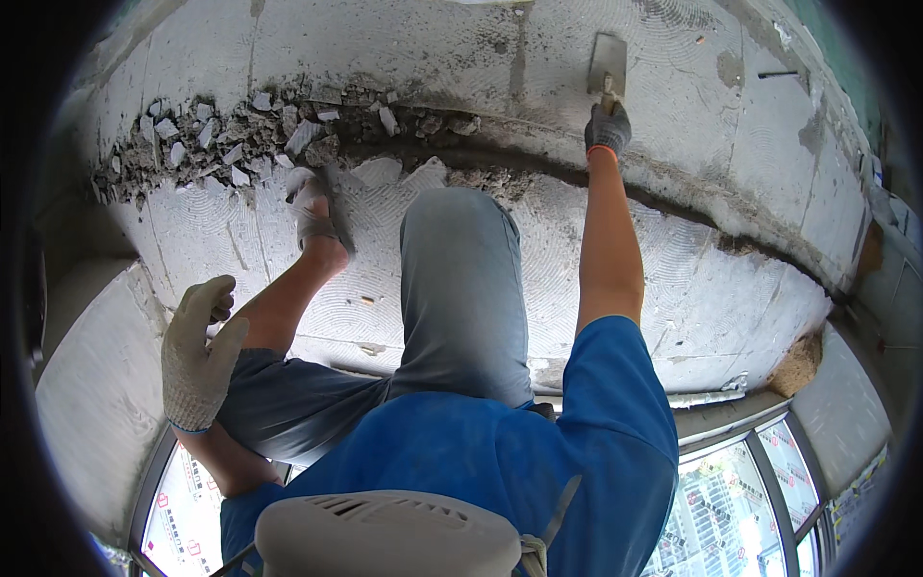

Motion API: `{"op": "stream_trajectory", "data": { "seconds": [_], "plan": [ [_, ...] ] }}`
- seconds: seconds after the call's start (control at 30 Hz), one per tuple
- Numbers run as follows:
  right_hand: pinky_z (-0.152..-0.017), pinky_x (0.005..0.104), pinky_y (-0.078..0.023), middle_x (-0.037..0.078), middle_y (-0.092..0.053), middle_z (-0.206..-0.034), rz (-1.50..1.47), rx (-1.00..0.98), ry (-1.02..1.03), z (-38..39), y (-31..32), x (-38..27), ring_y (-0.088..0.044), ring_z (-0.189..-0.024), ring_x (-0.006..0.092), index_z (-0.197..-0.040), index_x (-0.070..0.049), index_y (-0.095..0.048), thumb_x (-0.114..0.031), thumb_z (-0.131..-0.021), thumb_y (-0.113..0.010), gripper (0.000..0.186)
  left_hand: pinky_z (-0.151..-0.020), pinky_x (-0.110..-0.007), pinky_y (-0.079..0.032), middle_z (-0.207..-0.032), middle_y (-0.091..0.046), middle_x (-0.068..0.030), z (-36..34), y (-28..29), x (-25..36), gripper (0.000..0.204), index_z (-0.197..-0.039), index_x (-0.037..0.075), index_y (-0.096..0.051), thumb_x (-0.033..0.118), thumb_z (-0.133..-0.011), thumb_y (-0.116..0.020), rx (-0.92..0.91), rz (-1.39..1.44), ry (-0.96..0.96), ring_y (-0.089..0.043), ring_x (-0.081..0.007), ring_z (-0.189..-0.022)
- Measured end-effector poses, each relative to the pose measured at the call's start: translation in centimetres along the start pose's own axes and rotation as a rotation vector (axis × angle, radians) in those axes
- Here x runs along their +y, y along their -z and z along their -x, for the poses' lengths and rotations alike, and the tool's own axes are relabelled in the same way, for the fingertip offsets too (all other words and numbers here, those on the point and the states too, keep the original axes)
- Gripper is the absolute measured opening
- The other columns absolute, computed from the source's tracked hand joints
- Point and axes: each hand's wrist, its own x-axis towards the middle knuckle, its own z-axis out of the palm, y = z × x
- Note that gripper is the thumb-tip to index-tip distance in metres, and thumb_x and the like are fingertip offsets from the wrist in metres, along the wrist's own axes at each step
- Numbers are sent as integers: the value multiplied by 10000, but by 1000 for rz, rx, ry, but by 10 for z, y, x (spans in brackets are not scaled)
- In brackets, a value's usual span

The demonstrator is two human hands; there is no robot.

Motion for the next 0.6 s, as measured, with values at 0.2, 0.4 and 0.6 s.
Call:
{"op": "stream_trajectory", "data": {
  "seconds": [0.2, 0.4, 0.6],
  "plan": [
    [-875, 415, -460, 191, -604, -1100, 160, -98, 271, -5, -37, -77, -580, -1016, 349, -1134, -66, -603, -376, -814, -559, 448, -754, -368, -483, -937, -589, -164, 1, -2, -4, 388, -1108, 17, -557, 182, -761, -608, -12, -50, 57, -601, -261, -846],
    [-867, 416, -468, 193, -597, -1116, 50, -238, 452, 61, -53, -93, -579, -1016, 353, -1176, -84, -573, -340, -823, -581, 437, -761, -365, -483, -942, -593, -165, 2, 2, -3, 393, -1104, 13, -559, 169, -748, -621, -19, -14, 73, -603, -260, -854],
    [-828, 426, -472, 170, -607, -1073, 172, -411, 808, 151, -62, -101, -586, -964, 340, -1182, -115, -550, -261, -826, -583, 386, -756, -366, -480, -932, -593, -158, 0, 1, 0, 386, -1101, 16, -561, 153, -746, -622, -11, 4, 60, -600, -259, -854]
  ]
}}
